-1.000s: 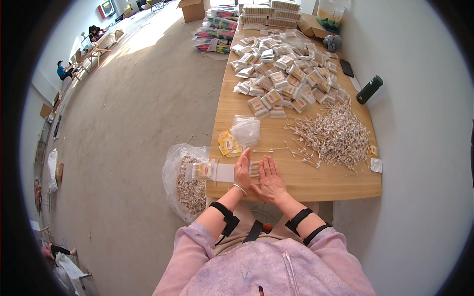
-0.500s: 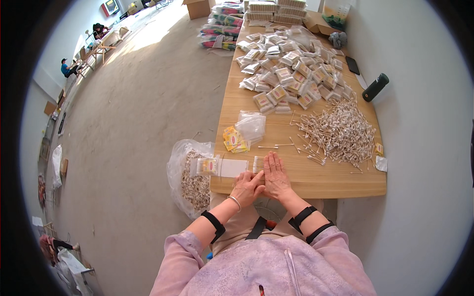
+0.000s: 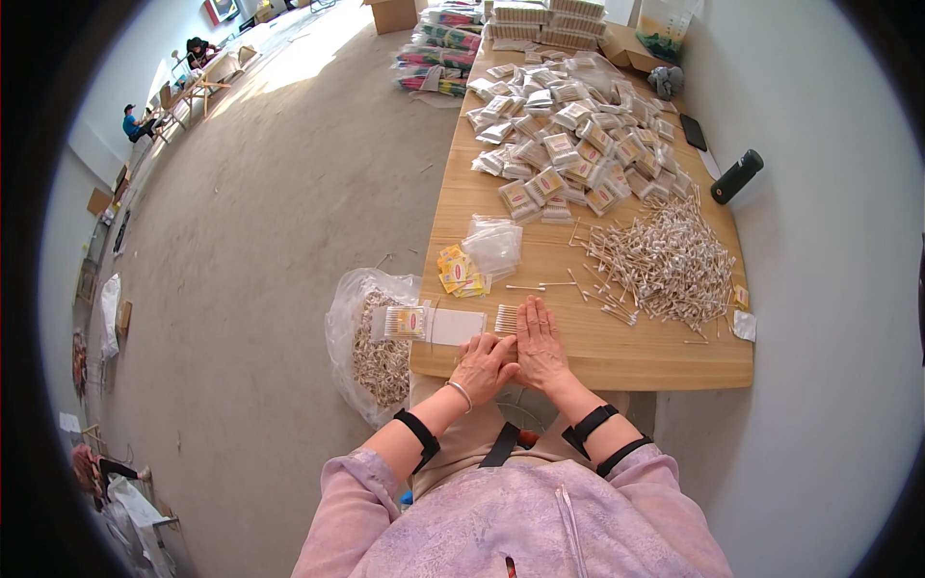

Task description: Manually sorting and packaging medical swabs into small plastic bags.

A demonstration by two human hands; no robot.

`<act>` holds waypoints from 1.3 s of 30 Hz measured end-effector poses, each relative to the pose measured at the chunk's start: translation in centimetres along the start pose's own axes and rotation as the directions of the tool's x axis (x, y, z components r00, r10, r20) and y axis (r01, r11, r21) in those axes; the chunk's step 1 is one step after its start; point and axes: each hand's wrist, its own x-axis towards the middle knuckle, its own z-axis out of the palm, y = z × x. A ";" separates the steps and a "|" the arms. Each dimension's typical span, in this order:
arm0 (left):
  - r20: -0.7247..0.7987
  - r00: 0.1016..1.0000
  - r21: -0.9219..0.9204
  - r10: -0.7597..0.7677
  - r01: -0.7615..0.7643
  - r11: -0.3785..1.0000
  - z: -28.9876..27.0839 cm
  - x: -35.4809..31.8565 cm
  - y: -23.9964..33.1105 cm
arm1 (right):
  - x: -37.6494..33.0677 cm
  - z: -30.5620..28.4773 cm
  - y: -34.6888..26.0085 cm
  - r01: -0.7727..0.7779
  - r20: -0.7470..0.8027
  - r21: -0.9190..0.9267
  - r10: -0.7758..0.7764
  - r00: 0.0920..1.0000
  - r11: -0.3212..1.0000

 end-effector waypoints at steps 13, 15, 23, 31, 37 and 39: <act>-0.010 0.999 -0.013 -0.036 0.036 0.999 0.1 0.6 0.3 | -0.1 0.2 0.2 0.016 -0.034 -0.012 -0.017 0.999 1.000; 0.006 0.999 0.001 -0.051 0.051 0.999 0.0 0.8 0.4 | -0.1 0.3 0.2 0.019 -0.044 -0.014 -0.019 0.999 1.000; 0.004 0.995 0.030 -0.101 0.101 0.994 -0.1 1.1 0.8 | 0.0 0.1 0.0 0.011 -0.018 0.035 -0.010 1.000 0.999; 0.029 0.995 0.059 -0.097 0.095 0.994 -0.2 1.5 0.7 | 0.0 0.7 0.1 0.010 -0.064 0.012 -0.009 0.998 1.000; 0.053 0.985 0.048 -0.164 0.161 0.986 -0.6 2.0 1.3 | 0.0 0.9 0.1 0.001 -0.079 -0.045 -0.004 0.997 0.999; 0.036 0.987 0.057 -0.159 0.157 0.986 -0.4 2.1 1.1 | 0.0 0.9 0.0 -0.002 -0.064 -0.026 0.000 0.998 1.000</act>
